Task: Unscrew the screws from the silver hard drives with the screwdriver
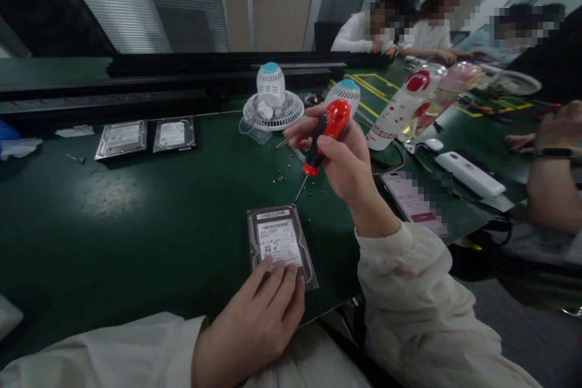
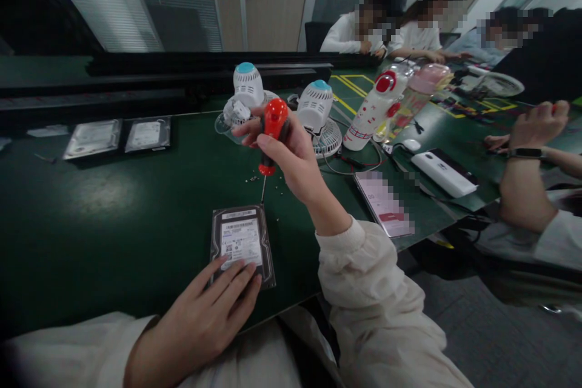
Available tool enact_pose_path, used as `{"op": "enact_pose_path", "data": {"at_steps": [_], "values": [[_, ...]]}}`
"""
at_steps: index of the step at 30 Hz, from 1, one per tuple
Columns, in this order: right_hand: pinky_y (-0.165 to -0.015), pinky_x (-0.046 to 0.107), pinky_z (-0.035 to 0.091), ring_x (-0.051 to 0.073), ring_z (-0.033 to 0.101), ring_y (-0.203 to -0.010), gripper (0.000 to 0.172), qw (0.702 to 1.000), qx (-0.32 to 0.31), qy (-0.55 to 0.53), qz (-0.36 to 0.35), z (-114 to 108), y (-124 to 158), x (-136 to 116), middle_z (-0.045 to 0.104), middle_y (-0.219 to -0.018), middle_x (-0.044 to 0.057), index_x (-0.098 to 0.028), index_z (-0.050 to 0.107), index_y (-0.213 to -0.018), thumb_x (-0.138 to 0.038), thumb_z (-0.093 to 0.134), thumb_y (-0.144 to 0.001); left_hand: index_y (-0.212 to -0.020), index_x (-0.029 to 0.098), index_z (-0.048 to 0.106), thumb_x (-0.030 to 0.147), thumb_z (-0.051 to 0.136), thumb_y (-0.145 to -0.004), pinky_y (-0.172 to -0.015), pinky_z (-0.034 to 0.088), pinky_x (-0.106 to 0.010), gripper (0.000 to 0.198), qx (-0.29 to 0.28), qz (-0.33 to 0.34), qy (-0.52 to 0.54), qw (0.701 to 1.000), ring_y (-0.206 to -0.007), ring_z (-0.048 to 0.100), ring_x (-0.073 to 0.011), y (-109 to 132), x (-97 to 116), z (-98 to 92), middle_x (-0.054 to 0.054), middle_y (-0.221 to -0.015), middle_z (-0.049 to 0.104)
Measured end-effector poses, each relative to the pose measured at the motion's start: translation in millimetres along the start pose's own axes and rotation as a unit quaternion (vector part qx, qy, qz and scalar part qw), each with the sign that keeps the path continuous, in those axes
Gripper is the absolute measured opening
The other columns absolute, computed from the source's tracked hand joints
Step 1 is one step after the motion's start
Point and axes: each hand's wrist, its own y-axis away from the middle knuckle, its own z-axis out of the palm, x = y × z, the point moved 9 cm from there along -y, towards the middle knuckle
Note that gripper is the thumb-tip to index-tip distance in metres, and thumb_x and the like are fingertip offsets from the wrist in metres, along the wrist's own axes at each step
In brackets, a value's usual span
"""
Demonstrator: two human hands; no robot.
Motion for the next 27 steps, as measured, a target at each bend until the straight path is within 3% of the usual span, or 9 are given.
{"op": "enact_pose_path", "data": {"at_steps": [3,6,11,13,17,20,27], "values": [[-0.091,0.035,0.058,0.013,0.071,-0.091,0.023,1.000,0.012,0.020,-0.020,1.4,-0.5,-5.4,0.072,-0.094,-0.003,-0.026,0.056,-0.103,-0.032,0.069,-0.085,-0.121,0.010,0.063,0.022,0.042,-0.099,-0.106,0.037,-0.046,0.033,0.002,-0.003,0.003,1.000,-0.112,0.063,-0.0260,-0.7,-1.9,0.2,-0.013,-0.119,0.071],[-0.094,0.036,0.056,0.014,0.069,-0.093,0.020,0.999,0.020,0.039,-0.007,1.0,-0.4,-4.5,0.073,-0.097,-0.002,-0.025,0.054,-0.098,-0.034,0.067,-0.087,-0.122,0.011,0.063,0.022,0.041,-0.099,-0.104,0.038,-0.045,0.033,-0.004,-0.005,0.006,1.000,-0.111,0.063,-0.0251,-2.1,-3.3,1.6,-0.012,-0.120,0.071],[-0.100,0.039,0.055,0.016,0.067,-0.102,0.044,1.000,0.010,-0.013,0.024,-5.2,-0.9,3.7,0.068,-0.122,0.002,-0.026,0.050,-0.120,-0.036,0.069,-0.081,-0.124,0.011,0.062,0.021,0.042,-0.099,-0.105,0.037,-0.046,0.034,-0.008,-0.009,0.004,1.000,-0.112,0.063,-0.0256,-3.6,-4.5,2.7,-0.012,-0.122,0.071],[-0.101,0.040,0.055,0.017,0.067,-0.104,0.046,0.999,-0.001,-0.030,0.037,-5.9,-2.6,7.6,0.067,-0.125,0.004,-0.025,0.051,-0.124,-0.036,0.065,-0.082,-0.123,0.011,0.062,0.021,0.042,-0.099,-0.105,0.037,-0.047,0.033,-0.009,-0.014,0.006,1.000,-0.113,0.063,-0.0259,-3.7,-5.9,3.5,-0.012,-0.122,0.070],[-0.103,0.043,0.054,0.016,0.068,-0.098,0.031,0.999,0.006,0.036,0.027,-7.1,-8.6,5.5,0.071,-0.106,0.000,-0.026,0.053,-0.112,-0.036,0.065,-0.085,-0.123,0.011,0.062,0.018,0.044,-0.098,-0.106,0.036,-0.047,0.032,-0.014,-0.023,0.010,1.000,-0.114,0.062,-0.0262,-4.4,-9.8,6.8,-0.012,-0.124,0.070],[-0.099,0.043,0.057,0.016,0.070,-0.094,0.030,0.997,-0.004,0.079,0.013,-4.0,-14.3,-1.0,0.071,-0.093,-0.003,-0.027,0.050,-0.102,-0.035,0.071,-0.083,-0.124,0.010,0.061,0.018,0.043,-0.098,-0.106,0.036,-0.048,0.032,-0.017,-0.018,0.008,1.000,-0.115,0.062,-0.0267,-6.1,-11.3,8.6,-0.013,-0.125,0.069],[-0.100,0.042,0.057,0.015,0.069,-0.093,0.039,0.996,-0.051,0.054,0.047,-3.7,-24.2,5.4,0.071,-0.105,-0.001,-0.026,0.052,-0.115,-0.038,0.071,-0.083,-0.123,0.011,0.061,0.017,0.044,-0.097,-0.102,0.040,-0.046,0.032,-0.017,-0.023,0.003,1.000,-0.115,0.062,-0.0261,-8.8,-17.9,9.3,-0.011,-0.124,0.069]]}}
